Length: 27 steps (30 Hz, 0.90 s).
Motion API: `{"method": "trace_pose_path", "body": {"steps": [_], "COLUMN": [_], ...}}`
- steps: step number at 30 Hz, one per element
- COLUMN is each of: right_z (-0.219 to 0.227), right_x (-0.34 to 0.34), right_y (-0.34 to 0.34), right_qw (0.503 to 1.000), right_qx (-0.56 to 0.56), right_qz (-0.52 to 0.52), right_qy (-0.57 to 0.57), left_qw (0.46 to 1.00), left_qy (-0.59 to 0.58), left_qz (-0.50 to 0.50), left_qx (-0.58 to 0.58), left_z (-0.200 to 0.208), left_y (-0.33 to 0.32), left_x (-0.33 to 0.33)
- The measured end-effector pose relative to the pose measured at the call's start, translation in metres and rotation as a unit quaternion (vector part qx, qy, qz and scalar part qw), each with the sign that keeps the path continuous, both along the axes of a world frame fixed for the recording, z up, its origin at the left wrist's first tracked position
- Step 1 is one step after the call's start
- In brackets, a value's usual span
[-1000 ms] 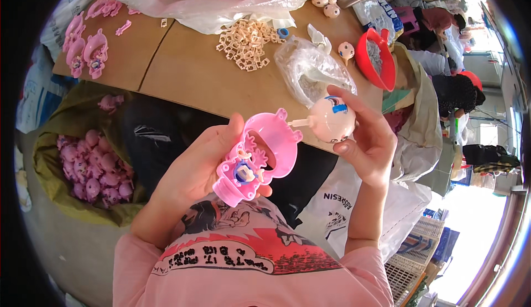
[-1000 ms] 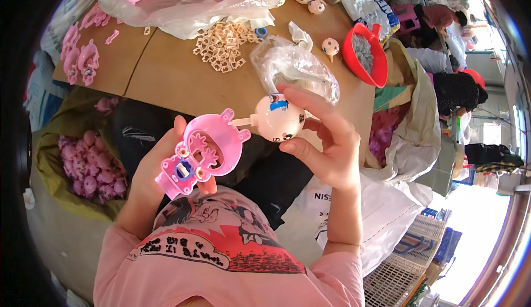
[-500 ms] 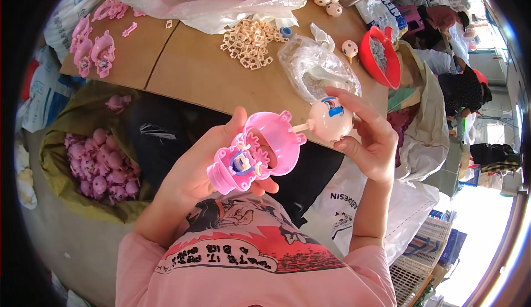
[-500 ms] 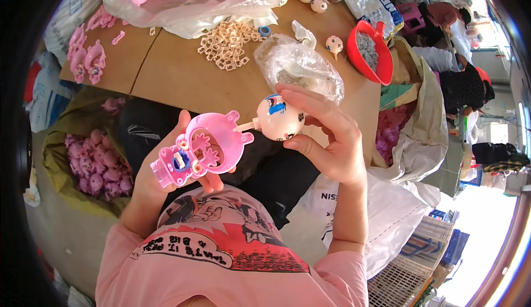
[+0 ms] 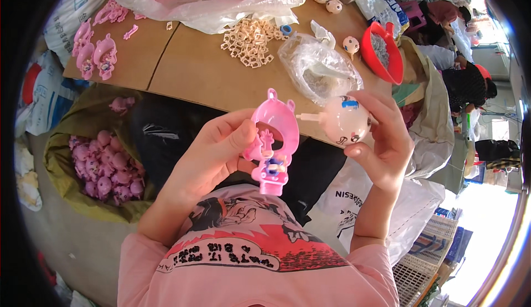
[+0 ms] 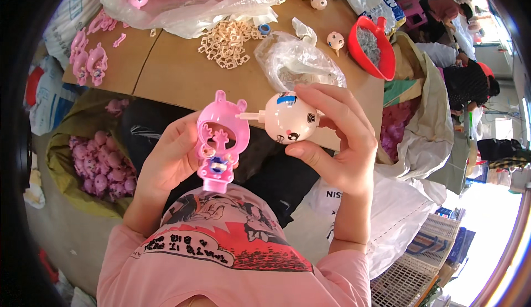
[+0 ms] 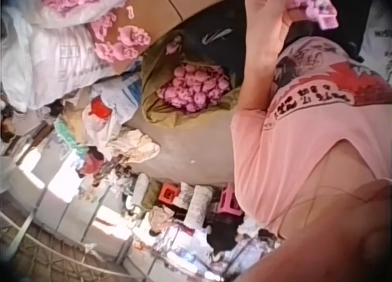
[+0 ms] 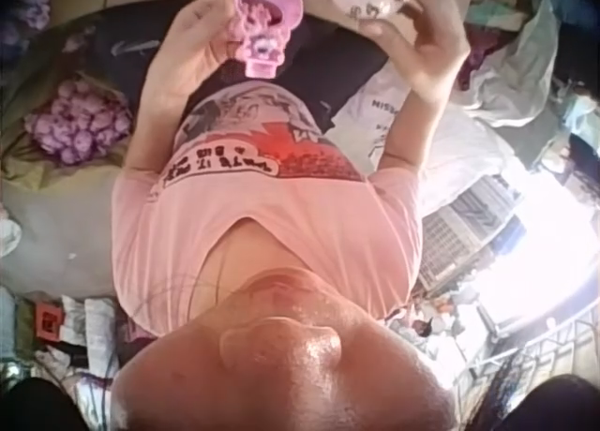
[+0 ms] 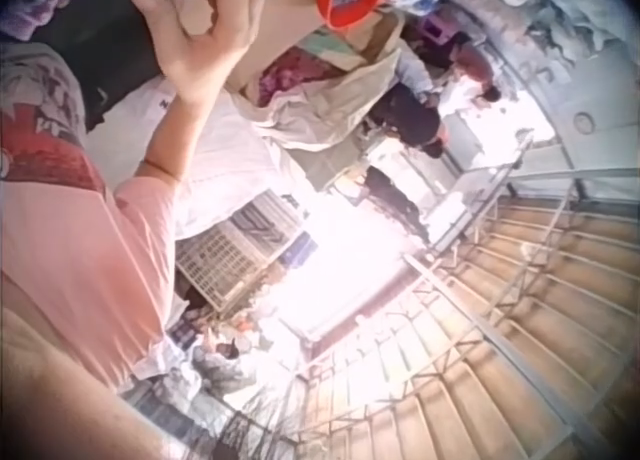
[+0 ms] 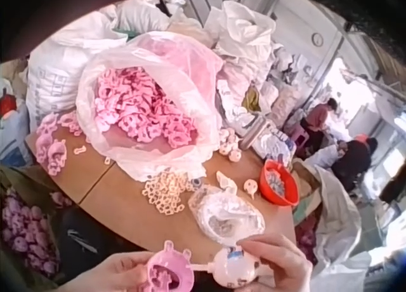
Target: Assembling pink plastic toy figurines with doll heads.
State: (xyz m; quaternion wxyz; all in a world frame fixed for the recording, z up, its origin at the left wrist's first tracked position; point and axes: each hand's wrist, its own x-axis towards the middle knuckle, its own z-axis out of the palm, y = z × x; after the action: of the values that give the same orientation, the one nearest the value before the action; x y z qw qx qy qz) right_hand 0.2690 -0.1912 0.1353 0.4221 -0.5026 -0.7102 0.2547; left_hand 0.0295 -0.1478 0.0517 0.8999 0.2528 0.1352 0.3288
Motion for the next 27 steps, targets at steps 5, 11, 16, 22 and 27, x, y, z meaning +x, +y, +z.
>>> {"method": "trace_pose_path", "body": {"steps": [5, 11, 16, 22, 27], "right_z": [0.0, -0.004, -0.007, -0.009, -0.016], "right_x": [-0.022, -0.029, -0.026, -0.029, -0.027], "right_y": [-0.014, -0.022, -0.022, -0.03, -0.028], "right_qw": [0.968, 0.98, 0.99, 0.981, 0.993], "right_qx": [-0.14, -0.112, -0.068, -0.079, -0.045], "right_qz": [-0.106, -0.124, -0.107, -0.12, -0.086], "right_qy": [0.177, 0.109, 0.055, 0.127, 0.064], "left_qw": [0.997, 0.983, 0.977, 0.981, 0.984], "left_qy": [0.035, 0.109, 0.139, 0.11, 0.096], "left_qz": [0.068, 0.132, 0.132, 0.146, 0.14], "left_qx": [0.005, 0.068, 0.089, 0.064, 0.052], "left_z": [0.003, 0.005, 0.004, 0.001, 0.0], "left_y": [-0.001, 0.0, -0.001, 0.0, 0.001], "left_x": [0.004, 0.005, 0.004, 0.004, 0.004]}}
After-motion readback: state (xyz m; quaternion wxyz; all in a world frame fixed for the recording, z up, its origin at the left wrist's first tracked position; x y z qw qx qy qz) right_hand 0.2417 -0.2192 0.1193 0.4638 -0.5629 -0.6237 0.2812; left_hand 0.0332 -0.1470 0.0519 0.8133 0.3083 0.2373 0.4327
